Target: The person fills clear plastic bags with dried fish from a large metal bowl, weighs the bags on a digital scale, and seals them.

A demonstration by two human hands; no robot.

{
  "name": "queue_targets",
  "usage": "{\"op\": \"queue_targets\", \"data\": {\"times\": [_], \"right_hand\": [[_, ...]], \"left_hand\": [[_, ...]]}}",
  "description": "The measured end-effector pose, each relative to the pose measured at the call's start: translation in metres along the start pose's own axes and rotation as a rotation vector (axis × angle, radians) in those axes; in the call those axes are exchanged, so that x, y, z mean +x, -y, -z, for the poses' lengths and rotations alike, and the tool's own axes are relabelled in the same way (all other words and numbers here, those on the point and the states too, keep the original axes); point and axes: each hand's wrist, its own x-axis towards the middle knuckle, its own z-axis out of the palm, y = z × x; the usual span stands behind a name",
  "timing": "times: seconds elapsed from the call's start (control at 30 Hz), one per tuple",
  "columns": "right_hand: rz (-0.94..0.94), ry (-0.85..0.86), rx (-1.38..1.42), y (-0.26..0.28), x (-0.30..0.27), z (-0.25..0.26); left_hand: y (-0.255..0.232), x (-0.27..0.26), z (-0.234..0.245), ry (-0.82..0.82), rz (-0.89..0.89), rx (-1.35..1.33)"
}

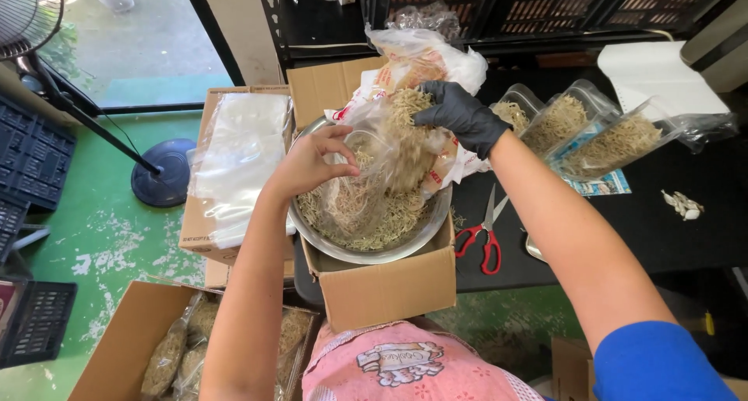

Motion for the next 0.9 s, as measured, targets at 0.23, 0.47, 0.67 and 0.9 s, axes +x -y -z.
{"op": "queue_targets", "data": {"times": [0.23,0.47,0.67,0.9], "right_hand": [[-0.017,0.067,0.041,0.077,-0.001,-0.010],[-0.004,0.414,-0.581,0.086,0.021,-0.077],[0.073,0.734,-1.154,0.113,0.039,-0.107],[0.037,0.775,-1.100,0.133,0.043,-0.102]], "left_hand": [[-0.001,0.015,0.001,-0.038,0.007,0.010],[0.011,0.019,0.000,-0.007,-0.020,0.015],[0.005,0.016,0.007,0.013,0.025,0.091],[-0.003,0.015,0.011,0.053,-0.019,0.214]]}}
